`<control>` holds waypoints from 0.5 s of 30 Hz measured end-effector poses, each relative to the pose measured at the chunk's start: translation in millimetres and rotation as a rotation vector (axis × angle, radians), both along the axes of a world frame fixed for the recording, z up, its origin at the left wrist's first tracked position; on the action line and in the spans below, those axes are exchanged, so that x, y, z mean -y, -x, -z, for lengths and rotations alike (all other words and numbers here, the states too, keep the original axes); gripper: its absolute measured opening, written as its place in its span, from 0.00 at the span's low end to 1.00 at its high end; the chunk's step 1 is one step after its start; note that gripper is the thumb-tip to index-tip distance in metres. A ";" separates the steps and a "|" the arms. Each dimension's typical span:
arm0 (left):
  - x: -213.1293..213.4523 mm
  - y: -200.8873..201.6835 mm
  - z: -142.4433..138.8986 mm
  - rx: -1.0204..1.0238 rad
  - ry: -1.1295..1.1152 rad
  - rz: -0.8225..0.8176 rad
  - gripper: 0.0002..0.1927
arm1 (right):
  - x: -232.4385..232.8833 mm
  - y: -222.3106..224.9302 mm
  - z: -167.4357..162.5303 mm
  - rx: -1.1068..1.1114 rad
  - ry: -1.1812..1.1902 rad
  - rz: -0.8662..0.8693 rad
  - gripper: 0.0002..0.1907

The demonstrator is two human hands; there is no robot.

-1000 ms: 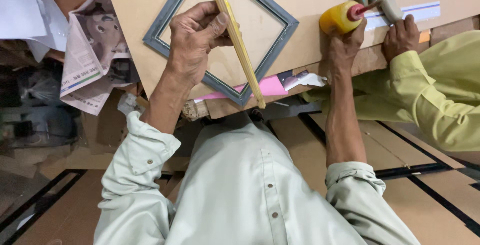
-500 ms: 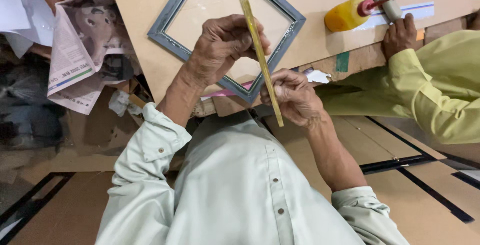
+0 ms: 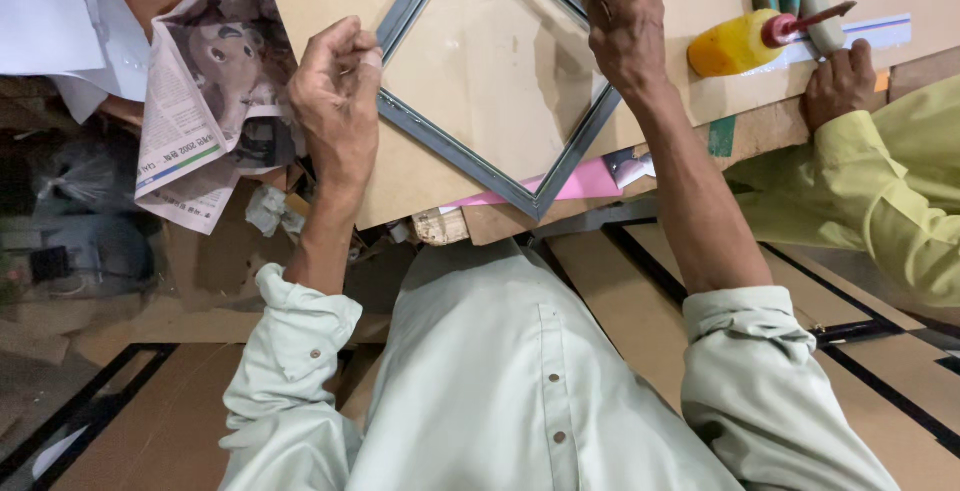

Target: The person applies glue from a yellow squeeze bottle along the inner edge of a picture frame, then picks up thin wooden strips and presses them into the glued frame edge. They repeat this on additional frames, repositioning and stacking finished frames on the workbench.

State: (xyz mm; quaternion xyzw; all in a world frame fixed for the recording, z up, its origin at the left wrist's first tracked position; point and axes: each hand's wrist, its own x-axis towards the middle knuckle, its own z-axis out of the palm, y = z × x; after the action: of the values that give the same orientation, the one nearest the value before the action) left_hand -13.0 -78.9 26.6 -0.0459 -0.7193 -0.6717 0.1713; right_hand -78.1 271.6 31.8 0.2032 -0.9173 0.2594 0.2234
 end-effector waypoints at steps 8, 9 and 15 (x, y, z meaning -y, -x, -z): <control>21.5 -9.8 1.6 0.100 -0.082 -0.027 0.14 | -7.6 13.7 24.7 -0.004 -0.143 0.021 0.06; 21.6 -10.3 1.3 0.105 -0.123 -0.008 0.14 | -8.7 14.9 25.7 0.007 -0.161 0.024 0.04; 22.0 -11.6 5.5 0.084 -0.060 0.035 0.14 | -22.9 31.9 27.7 -0.028 -0.287 -0.097 0.04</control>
State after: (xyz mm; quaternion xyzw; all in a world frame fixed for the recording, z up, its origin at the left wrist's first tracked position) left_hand -1.4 -100.9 21.1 -0.0249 -0.7045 -0.6971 0.1306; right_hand -110.0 294.4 4.1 0.2806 -0.9309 0.1334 0.1920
